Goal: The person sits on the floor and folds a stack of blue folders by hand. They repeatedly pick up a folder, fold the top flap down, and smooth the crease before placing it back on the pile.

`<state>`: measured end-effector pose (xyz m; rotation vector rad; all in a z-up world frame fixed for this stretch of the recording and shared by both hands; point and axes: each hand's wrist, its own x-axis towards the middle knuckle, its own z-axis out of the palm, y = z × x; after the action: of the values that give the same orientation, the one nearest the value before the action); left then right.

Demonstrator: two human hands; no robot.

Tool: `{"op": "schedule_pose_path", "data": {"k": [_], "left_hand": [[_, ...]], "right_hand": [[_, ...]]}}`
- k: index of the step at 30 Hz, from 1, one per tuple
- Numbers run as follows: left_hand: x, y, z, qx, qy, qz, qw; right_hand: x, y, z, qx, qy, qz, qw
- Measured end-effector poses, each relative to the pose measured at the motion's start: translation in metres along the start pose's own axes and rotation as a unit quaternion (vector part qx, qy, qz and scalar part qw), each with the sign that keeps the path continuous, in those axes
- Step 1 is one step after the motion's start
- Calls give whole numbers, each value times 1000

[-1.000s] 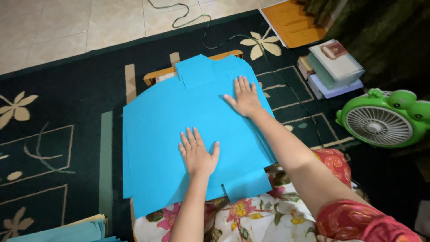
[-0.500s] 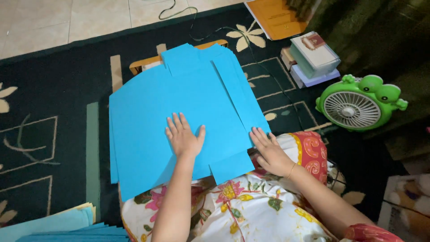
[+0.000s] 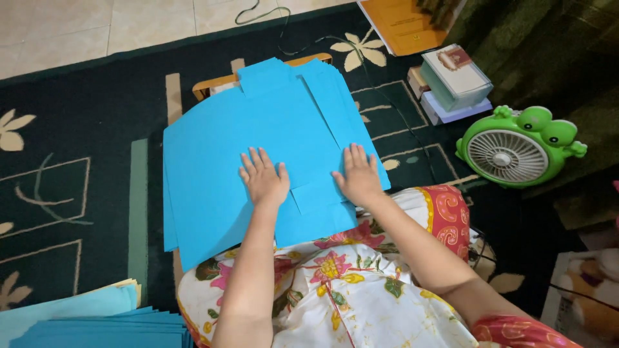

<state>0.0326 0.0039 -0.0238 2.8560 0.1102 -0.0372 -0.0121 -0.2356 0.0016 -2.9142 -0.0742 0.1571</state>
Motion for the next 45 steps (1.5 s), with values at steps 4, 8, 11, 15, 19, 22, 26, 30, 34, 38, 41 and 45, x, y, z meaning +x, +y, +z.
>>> {"op": "schedule_pose_path", "data": {"k": [4, 8, 11, 15, 19, 22, 26, 30, 34, 38, 41, 45], "left_hand": [[-3, 3, -10, -15, -26, -3, 1000], [-5, 3, -11, -7, -32, -1, 999], [-6, 0, -12, -12, -27, 8, 1000], [-6, -1, -11, -5, -16, 28, 999], [12, -9, -7, 15, -17, 39, 999], [47, -15, -9, 51, 15, 28, 998], [107, -17, -20, -31, -8, 57, 998], [166, -15, -14, -63, 18, 17, 998], [191, 1, -29, -93, 31, -12, 995], [220, 9, -22, -161, 71, -85, 981], [248, 5, -5, -207, 92, -148, 963], [261, 8, -8, -228, 94, -205, 947]], "right_hand": [[-7, -65, -8, -85, 34, -54, 994], [-7, -81, 13, -53, -9, -170, 984], [2, -64, 17, -58, 11, -180, 982], [10, -36, 14, -167, 32, -102, 980], [-5, -34, -29, -190, 47, -112, 974], [7, -19, -32, -182, 48, -74, 979], [19, 0, -15, -71, 2, -77, 994], [17, 2, -16, -6, -33, -97, 995], [18, -2, -25, 5, -56, -96, 994], [19, -4, -29, 14, -74, -82, 994], [19, -5, -28, 28, -84, -75, 993], [20, -4, -27, 46, -83, -75, 993]]}}
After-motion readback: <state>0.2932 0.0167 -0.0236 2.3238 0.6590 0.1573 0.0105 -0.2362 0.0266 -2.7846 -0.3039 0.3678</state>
